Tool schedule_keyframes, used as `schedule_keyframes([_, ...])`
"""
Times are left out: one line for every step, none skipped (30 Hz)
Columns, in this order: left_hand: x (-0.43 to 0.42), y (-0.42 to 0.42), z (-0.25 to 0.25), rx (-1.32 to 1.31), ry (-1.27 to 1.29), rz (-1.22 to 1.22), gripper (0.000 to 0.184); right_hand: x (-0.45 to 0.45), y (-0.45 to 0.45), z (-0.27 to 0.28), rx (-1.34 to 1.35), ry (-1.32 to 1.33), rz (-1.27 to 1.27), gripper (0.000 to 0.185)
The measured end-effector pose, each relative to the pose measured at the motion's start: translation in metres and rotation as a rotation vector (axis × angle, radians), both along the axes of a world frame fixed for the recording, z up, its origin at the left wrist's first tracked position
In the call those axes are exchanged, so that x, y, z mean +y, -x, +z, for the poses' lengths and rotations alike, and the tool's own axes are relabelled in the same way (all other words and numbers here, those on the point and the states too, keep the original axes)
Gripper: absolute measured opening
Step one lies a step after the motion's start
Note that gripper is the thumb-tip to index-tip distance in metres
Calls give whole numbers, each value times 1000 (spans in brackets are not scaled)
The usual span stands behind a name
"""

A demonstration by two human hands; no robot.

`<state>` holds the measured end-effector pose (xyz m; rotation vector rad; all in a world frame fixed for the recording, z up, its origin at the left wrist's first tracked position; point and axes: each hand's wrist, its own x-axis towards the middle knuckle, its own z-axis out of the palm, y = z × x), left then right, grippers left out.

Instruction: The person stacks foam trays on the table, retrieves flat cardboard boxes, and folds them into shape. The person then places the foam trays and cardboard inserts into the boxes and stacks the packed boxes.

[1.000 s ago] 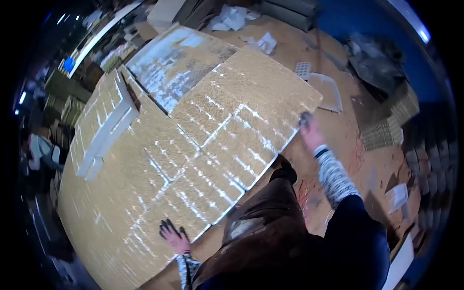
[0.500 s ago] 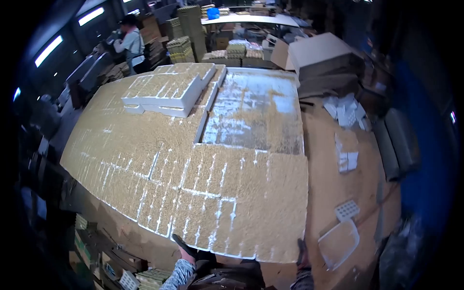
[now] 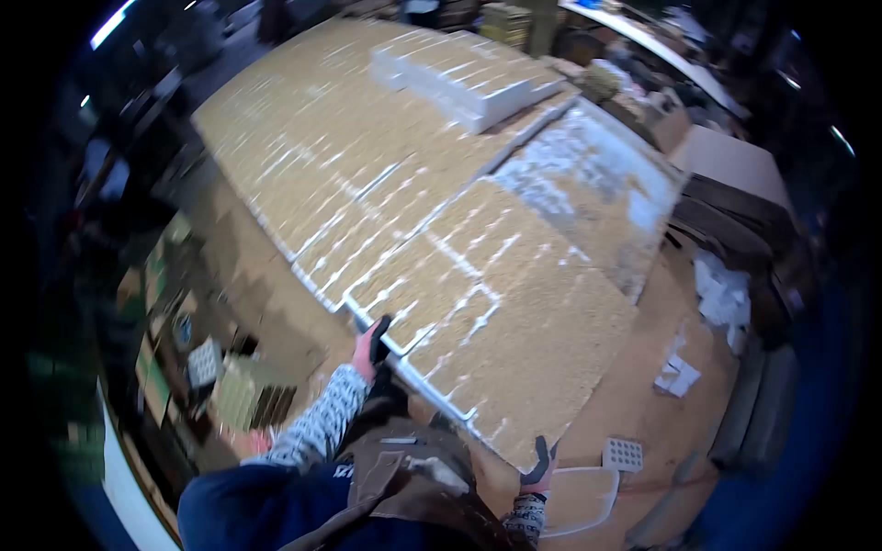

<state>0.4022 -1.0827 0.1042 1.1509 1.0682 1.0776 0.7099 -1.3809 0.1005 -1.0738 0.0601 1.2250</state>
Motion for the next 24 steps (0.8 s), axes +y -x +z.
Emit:
schedule_keyframes([-3, -1, 16, 22, 194, 28, 56, 8, 14, 17, -120, -5, -51, 49])
schedule_keyframes([-4, -2, 33, 36, 388, 60, 57, 4, 14, 15, -176, 1, -48, 49])
schedule_keyframes([-5, 0, 26, -84, 492, 103, 53, -5, 15, 13, -230, 12, -53, 49])
schedule_keyframes([-9, 5, 13, -248, 520, 152, 50, -22, 8, 6, -97, 3, -50, 53])
schedule_keyframes([-9, 9, 7, -371, 494, 176, 47, -31, 1, 1, 44, -35, -61, 56])
schedule_keyframes([-10, 12, 10, -406, 414, 157, 44, -34, 1, -1, 180, -84, -73, 60])
schedule_keyframes([-11, 22, 13, -248, 214, 44, 45, -35, -3, -5, 314, -129, -86, 63])
schedule_keyframes([-11, 33, 17, -84, -6, -35, 46, -36, -9, -4, 312, -147, -43, 62])
schedule_keyframes([-10, 42, 25, 50, -222, -73, 47, -21, -5, 21, 309, -164, 0, 61])
schedule_keyframes([4, 51, 46, 172, -265, -46, 49, 15, 15, 66, 125, -150, 37, 59])
schedule_keyframes([31, 54, 58, 152, -171, 4, 52, 53, 31, 96, -61, -142, 75, 58])
schedule_keyframes([59, 57, 69, 126, -78, 57, 54, 89, 40, 108, -198, -117, 85, 58])
schedule_keyframes([93, 74, 47, 270, -258, 3, 58, 126, 52, 117, -334, -95, 90, 58])
schedule_keyframes([127, 90, 26, 406, -445, -26, 62, 159, 64, 126, -470, -71, 90, 58])
schedule_keyframes([162, 100, 20, 313, -346, -31, 60, 184, 76, 128, -604, -46, 86, 59])
schedule_keyframes([197, 110, 14, 219, -247, -27, 59, 199, 73, 93, -879, -45, 194, 58])
schedule_keyframes([242, 125, -13, 170, -269, -50, 58, 233, 78, 89, -1164, -68, 284, 57])
schedule_keyframes([272, 127, 16, 477, -606, -11, 60, 267, 83, 86, -1485, -76, 332, 56])
schedule_keyframes([312, 125, 29, 63, -172, -35, 49, 301, 88, 83, -1782, -89, 323, 55])
schedule_keyframes([353, 121, 42, -384, 237, 116, 41, 342, 111, 84, -1449, -70, 238, 55])
schedule_keyframes([391, 123, 56, -610, 355, 135, 38, 370, 120, 86, -1695, -55, 348, 51])
schedule_keyframes([436, 137, 36, -497, 372, 203, 44, 398, 129, 89, -1944, -56, 427, 48])
schedule_keyframes([468, 151, 49, -251, 432, 223, 50, 437, 137, 76, -1527, -16, 404, 53])
schedule_keyframes([502, 168, 48, -134, 336, 195, 53, 480, 149, 72, -1123, 20, 283, 57])
